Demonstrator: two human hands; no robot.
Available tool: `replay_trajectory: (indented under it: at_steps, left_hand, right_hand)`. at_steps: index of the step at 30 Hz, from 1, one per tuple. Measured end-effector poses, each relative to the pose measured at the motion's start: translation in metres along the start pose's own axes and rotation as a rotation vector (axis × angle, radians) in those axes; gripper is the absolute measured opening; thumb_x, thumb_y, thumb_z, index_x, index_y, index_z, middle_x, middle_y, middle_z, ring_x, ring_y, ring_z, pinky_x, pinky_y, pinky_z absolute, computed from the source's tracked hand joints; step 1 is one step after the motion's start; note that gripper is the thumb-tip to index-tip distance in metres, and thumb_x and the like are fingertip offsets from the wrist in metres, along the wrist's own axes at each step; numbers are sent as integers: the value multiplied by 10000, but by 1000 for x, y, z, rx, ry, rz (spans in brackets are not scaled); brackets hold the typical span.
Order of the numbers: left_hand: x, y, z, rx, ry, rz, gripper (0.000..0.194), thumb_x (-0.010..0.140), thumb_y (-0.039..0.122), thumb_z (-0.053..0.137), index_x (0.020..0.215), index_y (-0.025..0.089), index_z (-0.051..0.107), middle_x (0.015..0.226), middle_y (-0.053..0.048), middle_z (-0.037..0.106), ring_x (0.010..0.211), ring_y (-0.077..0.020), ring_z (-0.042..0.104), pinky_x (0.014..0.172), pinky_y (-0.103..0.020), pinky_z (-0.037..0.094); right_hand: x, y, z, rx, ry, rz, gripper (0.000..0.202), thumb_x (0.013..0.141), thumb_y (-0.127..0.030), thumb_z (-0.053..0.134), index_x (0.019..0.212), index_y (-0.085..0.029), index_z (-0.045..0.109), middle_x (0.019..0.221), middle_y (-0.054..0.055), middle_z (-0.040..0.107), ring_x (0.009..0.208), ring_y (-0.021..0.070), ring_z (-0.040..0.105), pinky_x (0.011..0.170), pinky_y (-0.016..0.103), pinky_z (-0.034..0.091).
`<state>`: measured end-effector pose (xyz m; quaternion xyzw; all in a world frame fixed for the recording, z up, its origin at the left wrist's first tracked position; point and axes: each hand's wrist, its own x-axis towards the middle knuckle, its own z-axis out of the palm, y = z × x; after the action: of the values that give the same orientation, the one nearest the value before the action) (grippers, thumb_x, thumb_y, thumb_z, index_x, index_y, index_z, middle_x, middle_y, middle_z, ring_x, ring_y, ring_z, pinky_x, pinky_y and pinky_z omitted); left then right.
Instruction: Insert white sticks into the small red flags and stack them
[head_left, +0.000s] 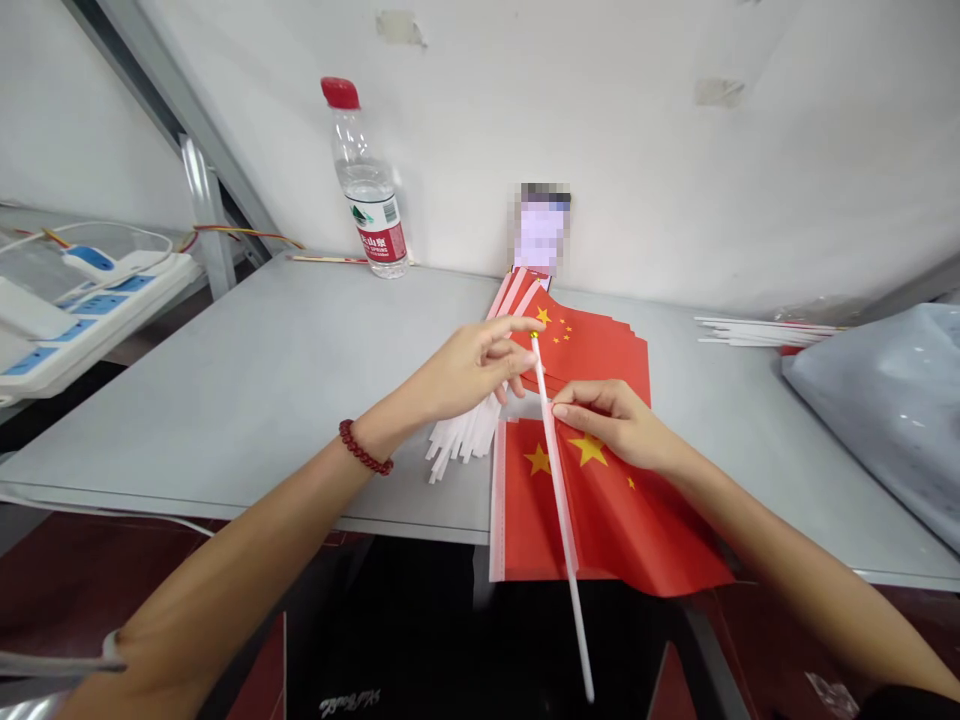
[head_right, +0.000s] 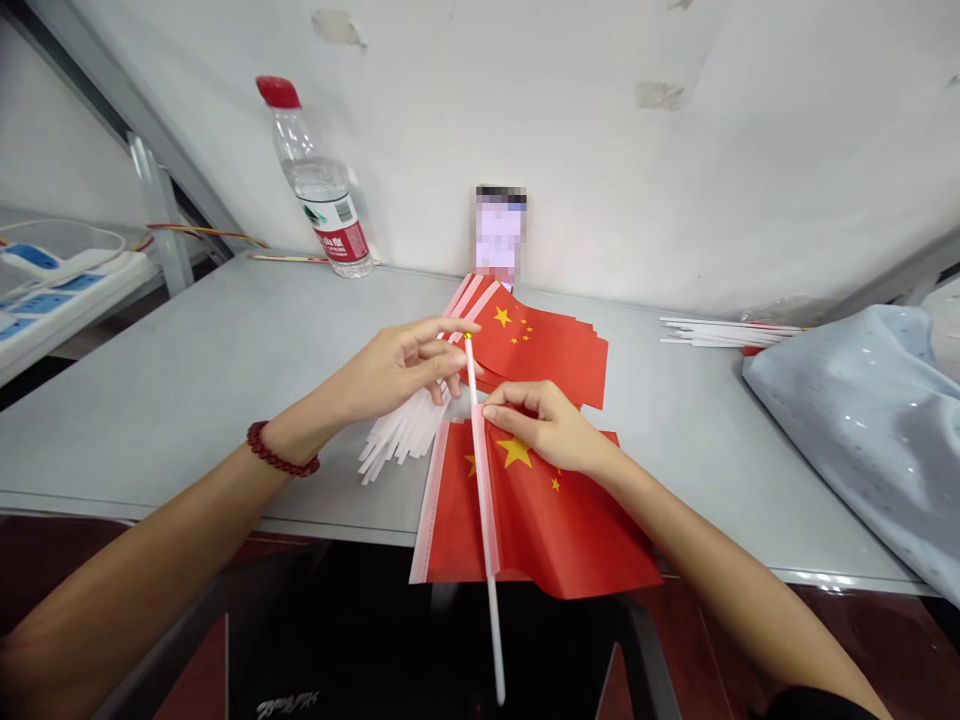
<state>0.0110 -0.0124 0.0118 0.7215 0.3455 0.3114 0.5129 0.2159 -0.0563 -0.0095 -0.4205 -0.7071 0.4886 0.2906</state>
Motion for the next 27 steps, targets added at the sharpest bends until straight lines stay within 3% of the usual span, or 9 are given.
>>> replay_trajectory:
  at_steps: [4,8,11,13,15,17,21,24,27]
  left_hand:
    - [-6,6,-1,99,-286,-82,526,863,343,537,1362,210,440,759,-20,695,525,-90,602,518,-198,487]
    - [-8,8,-2,44,-352,-148,625,866,389,525,1432,224,320,878,-55,715,546,-105,630,520,-212,490]
    - [-8,8,0,7,-413,-210,666,851,407,542,1434,194,301,958,-88,712,553,-111,644,520,-215,487]
    - [-9,7,2,31,-490,-233,555,840,422,549,1322,162,463,860,-80,721,525,-115,641,466,-197,444]
    - [-9,6,4,28,-561,-243,368,834,424,548,1062,144,622,717,-60,705,506,-120,636,433,-185,408]
    - [-10,6,6,-20,-595,-259,278,825,408,554,833,143,637,673,-54,688,490,-113,620,436,-188,413]
    - [-12,7,4,0,-490,-236,265,810,386,553,701,150,607,517,-9,609,382,-85,515,405,-199,384]
    - [-11,7,-4,153,-192,-163,296,821,357,504,606,160,553,421,24,516,350,-75,448,385,-199,329]
    - [-7,5,-12,348,101,-97,313,797,288,480,512,168,431,444,27,503,370,-62,412,402,-201,303]
  right_hand:
    - [2,2,-4,28,197,-51,245,869,-366,546,760,-156,610,654,-24,510,588,91,426,579,233,343]
    - [3,2,-9,61,294,-69,222,830,-367,603,742,-164,614,652,-21,545,587,94,462,577,226,371]
    - [4,1,-14,169,440,-65,221,806,-377,627,721,-175,600,636,-26,560,553,94,486,536,219,384]
    - [5,2,-20,232,576,-64,221,787,-378,643,708,-176,599,625,-29,563,531,94,498,515,217,394]
    - [5,2,-30,256,731,-86,213,768,-368,657,699,-173,607,596,-37,547,496,90,486,492,218,394]
    - [4,4,-44,246,911,-141,186,755,-344,666,701,-174,613,565,-46,515,462,85,451,465,221,376]
    - [2,12,-69,78,1112,-155,151,805,-340,613,794,-189,612,686,0,556,589,139,531,576,292,436]
    - [4,23,-74,-336,1235,-221,297,818,-323,590,1085,-203,538,1088,91,576,948,223,566,818,400,440]
    - [11,34,-65,-667,1153,-250,470,821,-353,572,1233,-176,433,1233,149,484,1057,270,517,905,480,404]
